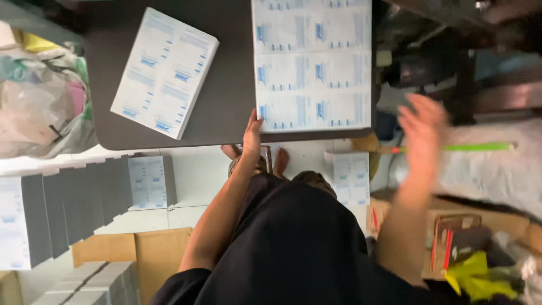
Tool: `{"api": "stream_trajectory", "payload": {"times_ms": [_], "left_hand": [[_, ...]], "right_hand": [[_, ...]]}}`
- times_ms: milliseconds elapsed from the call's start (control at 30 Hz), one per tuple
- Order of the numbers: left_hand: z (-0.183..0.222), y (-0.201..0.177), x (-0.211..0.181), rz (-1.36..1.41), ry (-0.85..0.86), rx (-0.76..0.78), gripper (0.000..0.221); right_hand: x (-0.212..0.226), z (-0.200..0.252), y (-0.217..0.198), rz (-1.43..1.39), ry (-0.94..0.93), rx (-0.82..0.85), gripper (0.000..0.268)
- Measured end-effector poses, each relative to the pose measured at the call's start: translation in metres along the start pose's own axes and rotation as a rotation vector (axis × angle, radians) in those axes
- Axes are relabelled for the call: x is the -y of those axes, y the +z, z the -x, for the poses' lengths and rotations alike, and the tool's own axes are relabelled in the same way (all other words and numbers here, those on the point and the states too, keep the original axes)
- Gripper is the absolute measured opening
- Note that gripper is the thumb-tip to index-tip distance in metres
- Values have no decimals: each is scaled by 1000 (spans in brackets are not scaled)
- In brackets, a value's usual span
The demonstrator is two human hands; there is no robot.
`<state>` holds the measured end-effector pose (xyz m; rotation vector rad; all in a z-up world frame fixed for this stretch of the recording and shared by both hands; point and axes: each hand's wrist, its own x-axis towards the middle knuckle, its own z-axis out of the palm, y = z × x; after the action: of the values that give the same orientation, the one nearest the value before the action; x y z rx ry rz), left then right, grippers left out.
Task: The person picks up stacks of printed paper from the floor and the work table, aligns them by shaking the stack, and places them onto a printing or cutting machine platform.
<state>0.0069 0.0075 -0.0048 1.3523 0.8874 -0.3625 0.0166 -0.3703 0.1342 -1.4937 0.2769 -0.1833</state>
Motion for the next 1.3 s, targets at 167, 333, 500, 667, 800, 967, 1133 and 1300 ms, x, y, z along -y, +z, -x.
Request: {"api": "stream_trajectory", "payload": {"times_ms": [167, 333, 500, 667, 800, 967, 1133, 1300], "left_hand": [[5, 4, 8, 238, 198, 72, 63], [9, 10, 8, 185, 221, 13, 63], [9, 11, 8, 77, 207, -88, 62], [12, -15, 22, 130, 318, -165, 51], [20, -40, 37, 161, 351, -188, 42], [37, -58, 53, 127, 198, -187, 40], [41, -80, 81, 338, -103, -36, 76], [33, -90, 44, 110, -131, 145, 67]], "right_hand": [[-88, -36, 25, 577, 261, 62, 42], [-73, -13, 74, 474, 374, 1, 59], [-98, -14, 67, 400, 364, 11, 54], [-115, 14, 69, 256, 430, -38, 51], [-116, 46, 81, 177, 410, -77, 50], [-115, 61, 75, 196, 414, -55, 47], [-124, 73, 42, 41, 590, 19, 42], [-74, 71, 62, 44, 806, 97, 56]]}}
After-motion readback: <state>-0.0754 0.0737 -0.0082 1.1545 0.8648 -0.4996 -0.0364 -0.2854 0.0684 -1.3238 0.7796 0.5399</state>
